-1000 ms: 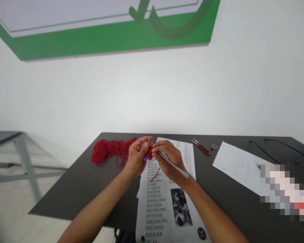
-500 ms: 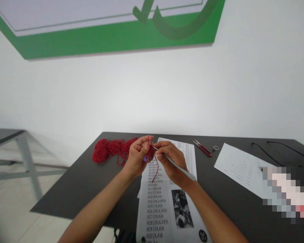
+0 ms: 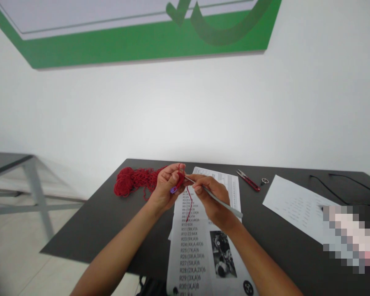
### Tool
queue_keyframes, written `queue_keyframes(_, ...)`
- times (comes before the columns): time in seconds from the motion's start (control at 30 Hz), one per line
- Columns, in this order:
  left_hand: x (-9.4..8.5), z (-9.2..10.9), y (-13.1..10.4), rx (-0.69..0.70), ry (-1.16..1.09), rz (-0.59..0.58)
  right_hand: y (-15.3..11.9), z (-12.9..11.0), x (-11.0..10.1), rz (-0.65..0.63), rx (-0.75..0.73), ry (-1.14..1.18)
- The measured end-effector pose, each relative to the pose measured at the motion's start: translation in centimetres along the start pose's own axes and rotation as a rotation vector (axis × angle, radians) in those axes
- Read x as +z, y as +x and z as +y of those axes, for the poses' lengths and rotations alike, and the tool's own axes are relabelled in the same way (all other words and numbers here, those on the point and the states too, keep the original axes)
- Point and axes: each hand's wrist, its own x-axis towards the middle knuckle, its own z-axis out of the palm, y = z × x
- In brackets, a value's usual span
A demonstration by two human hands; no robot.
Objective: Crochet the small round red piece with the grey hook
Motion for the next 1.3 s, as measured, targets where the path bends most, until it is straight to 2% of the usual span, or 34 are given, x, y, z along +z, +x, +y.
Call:
queue_keyframes(0.23,0.1,0.3,-0.2,-0.086,-0.118,-0.038,-0.7,0.6,-0.2,-0.007,0.134,0.164)
queue_keyframes(0.47,-0.3,0.2,0.2,-0.058,-0.073,-0.027,-0.1,-0.1,0.0,-0.019,0.022,-0.003)
queue_keyframes(0.57,-0.4,0.1,0.2,-0.053,-0.073,-0.022,-0.3,0.1,0.0,-0.036,0.020,0.018)
queue_keyframes(0.77,0.1,0.2,-0.1,-0.113,-0.152,-0.040,-0.7,1.1,0.0,-0.012,0.187,0.284)
queue_keyframes(0.97,0.0,-0.4,-0.2,-0.124,-0.149,-0.035,0.5,0.9,0.7,0.050,0.320,0.638)
queue_keyframes(1.07,-0.4,-0.7,0.1,-0.048,0.001,-0.032,1.0,1.0,0.8,0.079,0.444,0.817)
queue_keyframes(1.13,-0.4,-0.6,0.2,0.069,0.185,0.012,1.1,1.3,0.9,0.097,0.493,0.898)
queue_keyframes(1.23,-0.2,-0.5,0.1,0.271,0.487,0.114,1.0,1.9,1.1,0.154,0.491,0.906)
queue_keyframes(1.3,0.1,-0.6,-0.1,0.340,0.606,0.144,0.9,2.1,1.4,0.213,0.452,0.854)
